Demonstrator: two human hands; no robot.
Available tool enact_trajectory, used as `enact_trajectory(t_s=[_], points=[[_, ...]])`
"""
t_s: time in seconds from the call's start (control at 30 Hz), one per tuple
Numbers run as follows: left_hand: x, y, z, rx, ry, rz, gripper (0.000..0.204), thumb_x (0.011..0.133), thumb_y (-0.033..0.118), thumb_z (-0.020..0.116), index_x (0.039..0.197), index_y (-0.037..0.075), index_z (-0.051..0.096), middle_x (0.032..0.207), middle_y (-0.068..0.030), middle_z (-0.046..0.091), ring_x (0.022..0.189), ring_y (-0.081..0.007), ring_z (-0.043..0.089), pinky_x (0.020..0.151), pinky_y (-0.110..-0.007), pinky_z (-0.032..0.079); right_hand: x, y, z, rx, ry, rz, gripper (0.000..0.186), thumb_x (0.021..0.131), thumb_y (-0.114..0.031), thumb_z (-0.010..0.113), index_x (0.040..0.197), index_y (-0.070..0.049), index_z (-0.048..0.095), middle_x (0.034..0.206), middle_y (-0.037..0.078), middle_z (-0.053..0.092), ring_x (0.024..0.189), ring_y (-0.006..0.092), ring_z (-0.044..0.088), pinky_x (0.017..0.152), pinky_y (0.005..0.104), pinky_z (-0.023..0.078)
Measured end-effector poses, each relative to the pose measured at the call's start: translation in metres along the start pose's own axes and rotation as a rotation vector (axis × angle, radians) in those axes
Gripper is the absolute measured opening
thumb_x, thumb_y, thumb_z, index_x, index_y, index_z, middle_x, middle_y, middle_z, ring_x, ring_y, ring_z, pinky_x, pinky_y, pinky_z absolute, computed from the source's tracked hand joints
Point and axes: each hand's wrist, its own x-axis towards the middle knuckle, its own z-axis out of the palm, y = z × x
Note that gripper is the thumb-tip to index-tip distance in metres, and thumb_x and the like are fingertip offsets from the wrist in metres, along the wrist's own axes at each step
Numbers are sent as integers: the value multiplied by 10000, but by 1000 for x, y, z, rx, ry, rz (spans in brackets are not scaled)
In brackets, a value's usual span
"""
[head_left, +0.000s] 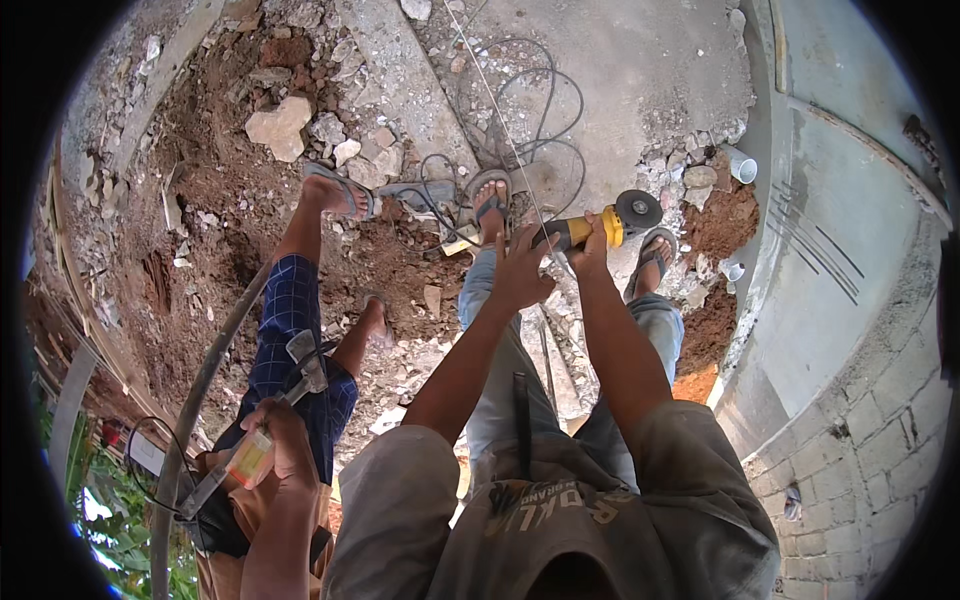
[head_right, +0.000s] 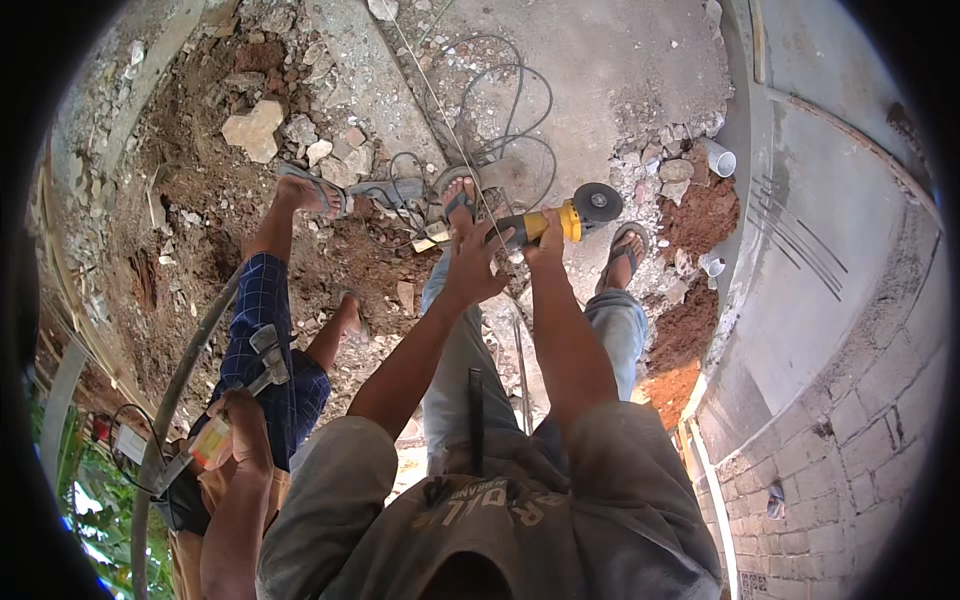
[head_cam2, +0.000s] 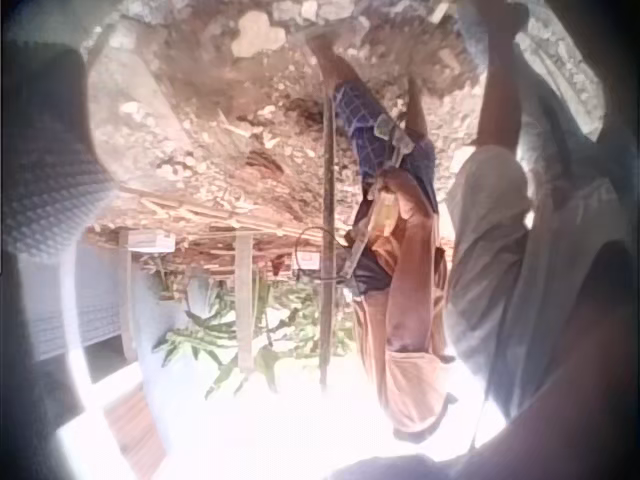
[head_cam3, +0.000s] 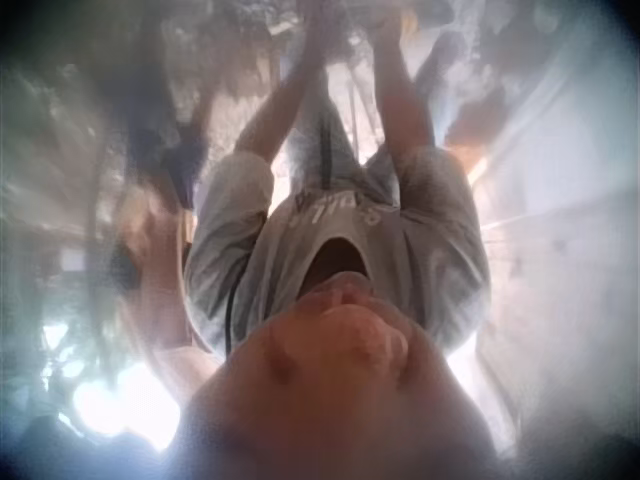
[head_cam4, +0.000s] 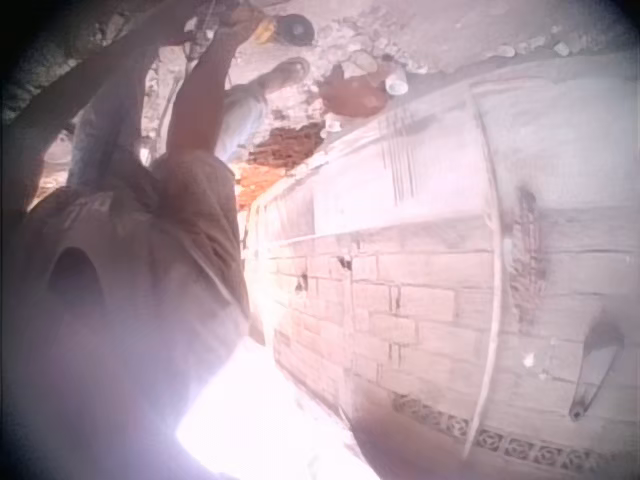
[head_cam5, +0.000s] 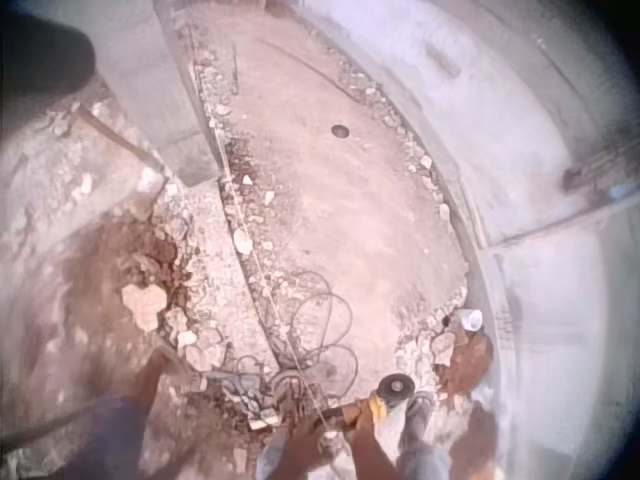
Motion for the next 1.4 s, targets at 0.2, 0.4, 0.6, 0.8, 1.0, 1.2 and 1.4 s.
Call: enact_trajectory(t_s=[0.2,0.4,0.6,0.8,1.0,1.2,1.4], points=[[-3,8,50,-787,-79,-821,295,875,356,661,919,70,719,1071,-194,703,1038,-373,673,943,-502,493,10,-115,21,11,-87,-150,334,783,-198,735,1083,-133,603,954,32,629,872,245,637,830,440,544],[2,-29,91,-507,454,-806,408,908,398,660,858,-7,662,751,-153,681,676,-305,639,677,-402,512,-14,-246,97,183,-280,-128,360,739,-252,727,1038,-123,572,981,60,619,899,276,636,895,521,524],[77,149,65,-264,490,-900,480,942,443,640,900,-34,678,827,-161,709,786,-276,693,723,-400,542,-60,-462,63,229,-546,-493,429,752,-293,717,1095,-89,562,959,127,621,865,311,625,903,508,506],[179,313,55,-1566,-24,-943,1250,811,909,343,1525,-94,128,1393,-351,452,1224,-429,554,955,-588,482,-184,-653,-72,520,-1219,-539,529,731,-266,757,1105,-24,473,963,56,468,897,186,472,849,325,444],[240,493,95,-1618,-573,-558,1132,869,595,677,1543,-76,64,1476,-337,386,1340,-421,481,1029,-586,442,-312,-732,-205,718,-1377,-937,510,562,-220,819,961,-119,517,793,-49,570,739,126,598,761,304,487],[217,563,116,-628,-1036,66,728,941,375,646,1521,40,361,1403,-157,566,1314,-236,515,1070,-385,425,-373,-710,-262,964,-1500,-1129,531,576,-226,817,988,-100,507,789,-41,566,736,126,593,760,302,485],[179,562,99,124,-1271,197,812,909,728,501,517,22,584,482,-74,504,503,-189,451,566,-403,420,-372,-646,-316,1109,-1250,-1391,542,586,-224,814,1007,-88,502,794,-34,552,745,130,579,768,305,472]])
